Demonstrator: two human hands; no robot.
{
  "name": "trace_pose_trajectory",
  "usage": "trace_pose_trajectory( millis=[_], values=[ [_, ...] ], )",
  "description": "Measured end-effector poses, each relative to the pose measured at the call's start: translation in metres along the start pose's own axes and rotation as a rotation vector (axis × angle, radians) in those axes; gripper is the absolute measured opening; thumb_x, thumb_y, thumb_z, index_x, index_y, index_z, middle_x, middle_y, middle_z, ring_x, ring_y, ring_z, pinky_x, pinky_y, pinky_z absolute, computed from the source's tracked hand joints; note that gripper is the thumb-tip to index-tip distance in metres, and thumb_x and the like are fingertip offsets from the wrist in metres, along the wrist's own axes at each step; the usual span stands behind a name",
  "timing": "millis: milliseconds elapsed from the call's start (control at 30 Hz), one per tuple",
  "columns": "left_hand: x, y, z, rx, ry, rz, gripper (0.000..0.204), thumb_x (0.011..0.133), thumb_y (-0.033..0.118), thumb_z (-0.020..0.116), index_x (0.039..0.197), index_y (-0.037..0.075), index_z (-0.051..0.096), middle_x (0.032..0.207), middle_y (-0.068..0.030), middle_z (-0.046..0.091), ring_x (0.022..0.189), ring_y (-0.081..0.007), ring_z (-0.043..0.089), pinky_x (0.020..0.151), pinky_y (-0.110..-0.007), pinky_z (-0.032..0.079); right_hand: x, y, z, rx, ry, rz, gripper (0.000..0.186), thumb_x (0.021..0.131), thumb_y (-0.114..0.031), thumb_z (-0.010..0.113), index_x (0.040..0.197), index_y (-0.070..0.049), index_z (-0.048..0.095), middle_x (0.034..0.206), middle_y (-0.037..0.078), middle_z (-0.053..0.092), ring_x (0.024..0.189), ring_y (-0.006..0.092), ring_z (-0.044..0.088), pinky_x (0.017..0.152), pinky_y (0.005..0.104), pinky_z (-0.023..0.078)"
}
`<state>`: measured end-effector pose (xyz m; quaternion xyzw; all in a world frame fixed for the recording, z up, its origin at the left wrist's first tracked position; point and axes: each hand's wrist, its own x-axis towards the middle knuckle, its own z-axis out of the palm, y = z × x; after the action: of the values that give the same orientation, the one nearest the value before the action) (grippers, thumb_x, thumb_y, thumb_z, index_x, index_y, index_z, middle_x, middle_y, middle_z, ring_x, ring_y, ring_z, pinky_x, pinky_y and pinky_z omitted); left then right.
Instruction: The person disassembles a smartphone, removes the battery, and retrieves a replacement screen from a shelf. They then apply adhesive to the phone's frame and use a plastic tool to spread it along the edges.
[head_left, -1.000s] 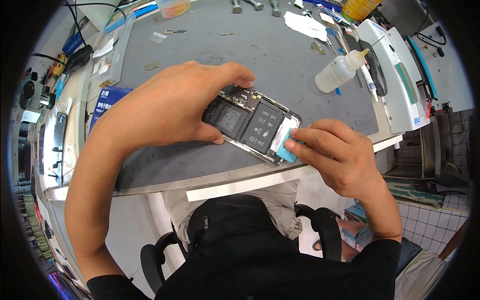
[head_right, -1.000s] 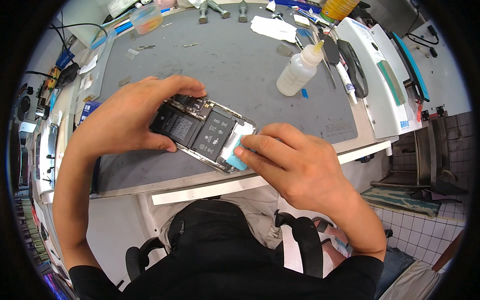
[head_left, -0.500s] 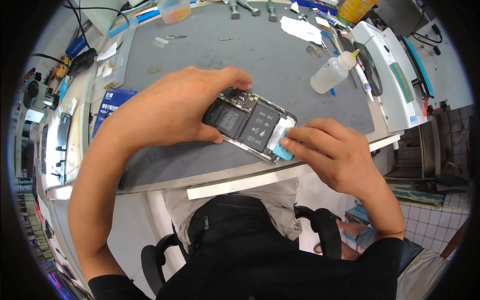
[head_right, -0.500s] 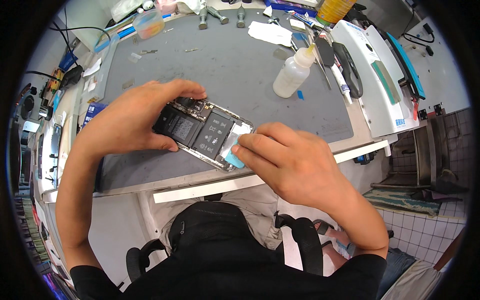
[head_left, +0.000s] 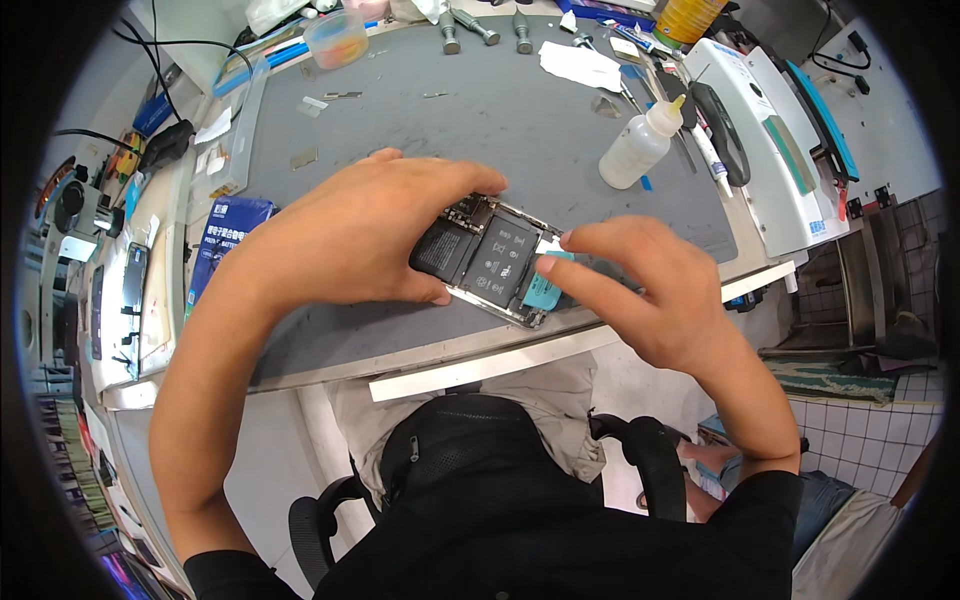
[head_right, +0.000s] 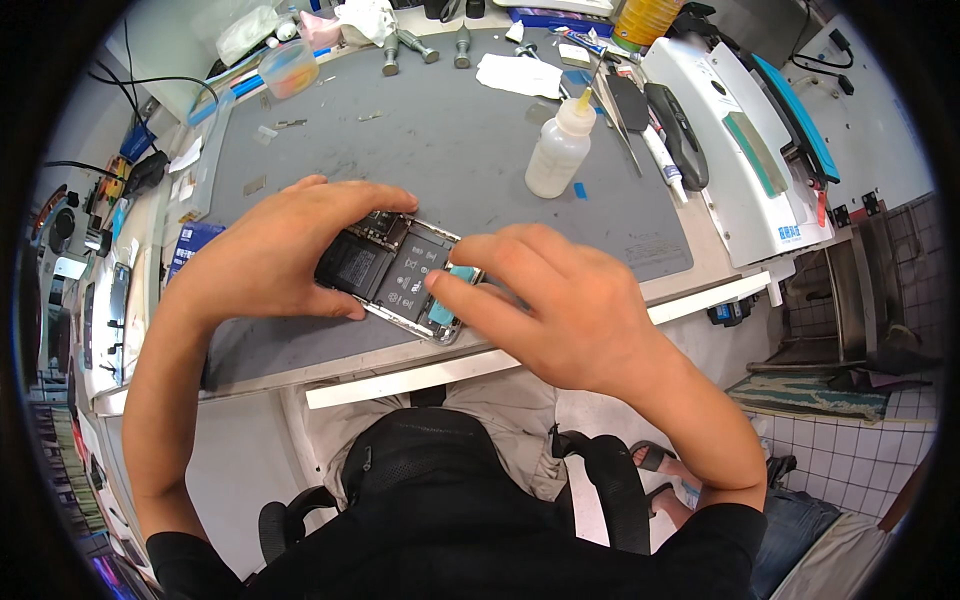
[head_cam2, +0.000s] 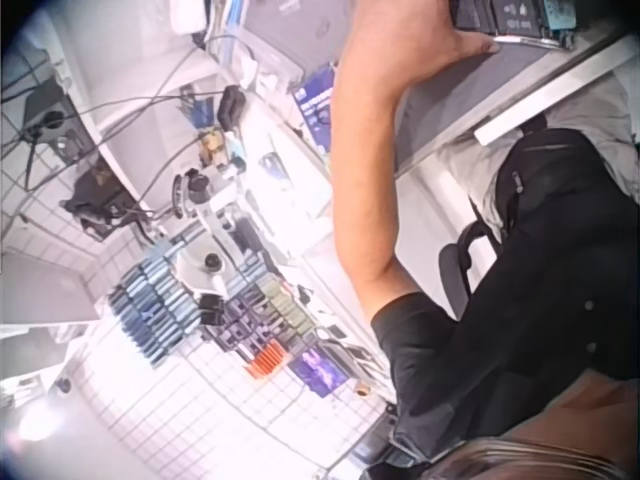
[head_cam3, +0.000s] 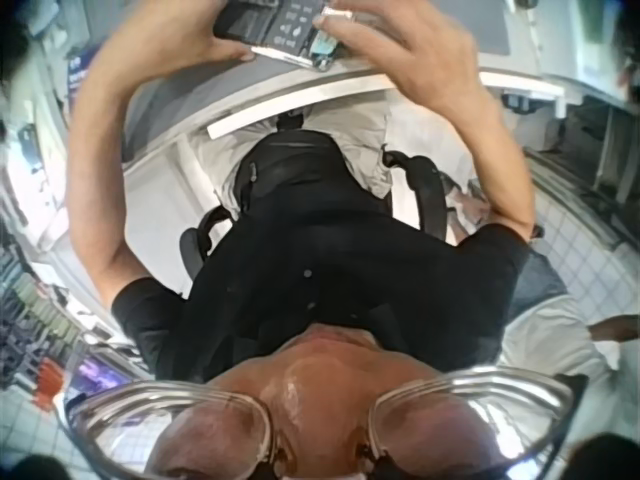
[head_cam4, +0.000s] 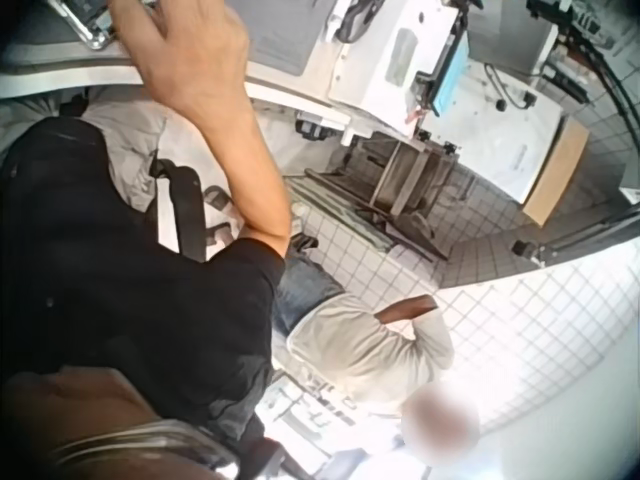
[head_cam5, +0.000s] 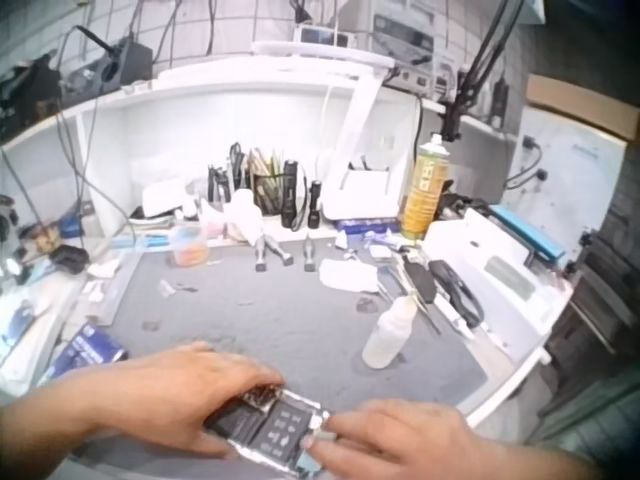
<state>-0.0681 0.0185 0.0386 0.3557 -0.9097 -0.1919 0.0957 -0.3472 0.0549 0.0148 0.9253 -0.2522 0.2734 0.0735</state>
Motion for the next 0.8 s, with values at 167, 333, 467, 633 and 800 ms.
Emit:
trace_pose_trajectory(
  millis=[167,333,467,633,800],
  values=[
    [0.004,0.006,-0.004,0.059,0.049,0.082,0.076,0.065,0.015,0.087,0.134,0.007,0.056,0.123,-0.0136,0.066,0.113,-0.0332,0.063,0.102,-0.044,0.046,-0.005,0.002,-0.005,0.041,0.032,0.001,0.043,0.075,-0.005,0.075,0.116,-0.015,0.074,0.103,0.007,0.067,0.088,0.0229,0.068,0.068,0.0295,0.055],
    [-0.004,0.014,0.007,0.128,0.121,-0.003,0.079,0.064,0.020,0.084,0.136,0.007,0.054,0.126,-0.0144,0.059,0.115,-0.0373,0.058,0.101,-0.044,0.046,-0.032,0.031,-0.007,0.030,0.437,0.255,0.071,0.073,-0.016,0.085,0.136,-0.009,0.056,0.120,0.009,0.064,0.101,0.0202,0.065,0.072,0.0313,0.053],
    [-0.006,0.024,0.014,0.171,0.148,-0.108,0.080,0.066,0.023,0.083,0.137,0.006,0.052,0.127,-0.0165,0.057,0.115,-0.0385,0.057,0.101,-0.045,0.046,-0.017,0.060,-0.002,0.188,0.478,0.723,0.090,0.076,-0.028,0.089,0.148,-0.006,0.040,0.137,0.012,0.058,0.124,0.0236,0.057,0.092,0.0419,0.051],
    [-0.012,0.038,0.025,0.198,0.216,-0.220,0.081,0.068,0.024,0.082,0.139,0.003,0.050,0.126,-0.0181,0.057,0.115,-0.0383,0.056,0.100,-0.046,0.045,-0.007,0.070,0.015,0.434,0.210,0.868,0.074,0.082,-0.032,0.085,0.141,-0.005,0.049,0.133,0.012,0.062,0.125,0.0253,0.058,0.096,0.0416,0.049],
    [-0.013,0.048,0.033,0.212,0.279,-0.273,0.084,0.068,0.026,0.084,0.140,0.001,0.048,0.126,-0.0186,0.057,0.115,-0.0372,0.057,0.098,-0.045,0.046,-0.006,0.078,0.018,0.528,0.221,0.794,0.055,0.086,-0.026,0.079,0.130,-0.002,0.057,0.122,0.011,0.065,0.110,0.0237,0.063,0.092,0.0375,0.050]
  ],
)
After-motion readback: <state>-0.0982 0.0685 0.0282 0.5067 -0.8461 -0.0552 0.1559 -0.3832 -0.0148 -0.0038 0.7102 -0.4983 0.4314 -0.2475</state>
